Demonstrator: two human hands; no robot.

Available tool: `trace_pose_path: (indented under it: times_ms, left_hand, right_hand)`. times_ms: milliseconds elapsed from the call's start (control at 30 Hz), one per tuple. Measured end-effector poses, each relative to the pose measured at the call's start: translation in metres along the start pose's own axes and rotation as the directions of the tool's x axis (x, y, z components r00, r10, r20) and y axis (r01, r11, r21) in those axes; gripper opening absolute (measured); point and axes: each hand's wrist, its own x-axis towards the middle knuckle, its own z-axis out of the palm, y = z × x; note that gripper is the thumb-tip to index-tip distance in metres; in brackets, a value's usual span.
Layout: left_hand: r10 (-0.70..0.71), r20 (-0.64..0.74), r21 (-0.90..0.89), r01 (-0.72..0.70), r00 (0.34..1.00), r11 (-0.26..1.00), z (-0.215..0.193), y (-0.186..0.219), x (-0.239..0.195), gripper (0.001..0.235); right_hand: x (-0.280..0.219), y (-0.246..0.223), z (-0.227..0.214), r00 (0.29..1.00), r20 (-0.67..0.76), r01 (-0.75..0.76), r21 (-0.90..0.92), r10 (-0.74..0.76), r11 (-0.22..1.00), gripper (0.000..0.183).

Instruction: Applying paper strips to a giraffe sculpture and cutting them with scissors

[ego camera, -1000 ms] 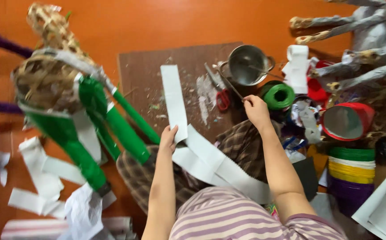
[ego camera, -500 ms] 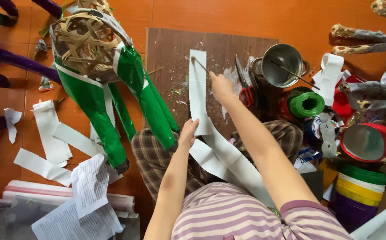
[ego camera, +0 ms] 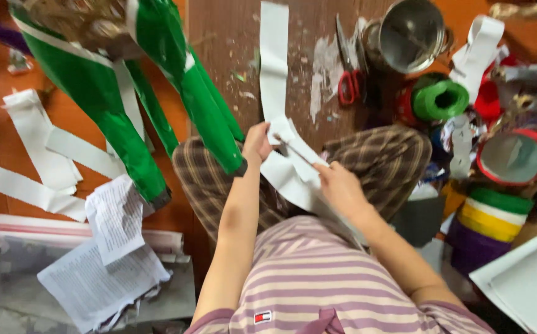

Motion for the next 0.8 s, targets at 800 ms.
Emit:
trace_pose_path:
  times_ms: [800]
  left_hand:
    - [-0.122, 0.241, 0.070, 0.108, 0.963, 0.992, 0.004, 0.000, -0.112, 0.036]
  right_hand:
    - [0.089, -0.007, -0.058, 0.970, -0.223, -0.002, 0.376, 0.092, 0.927, 0.046]
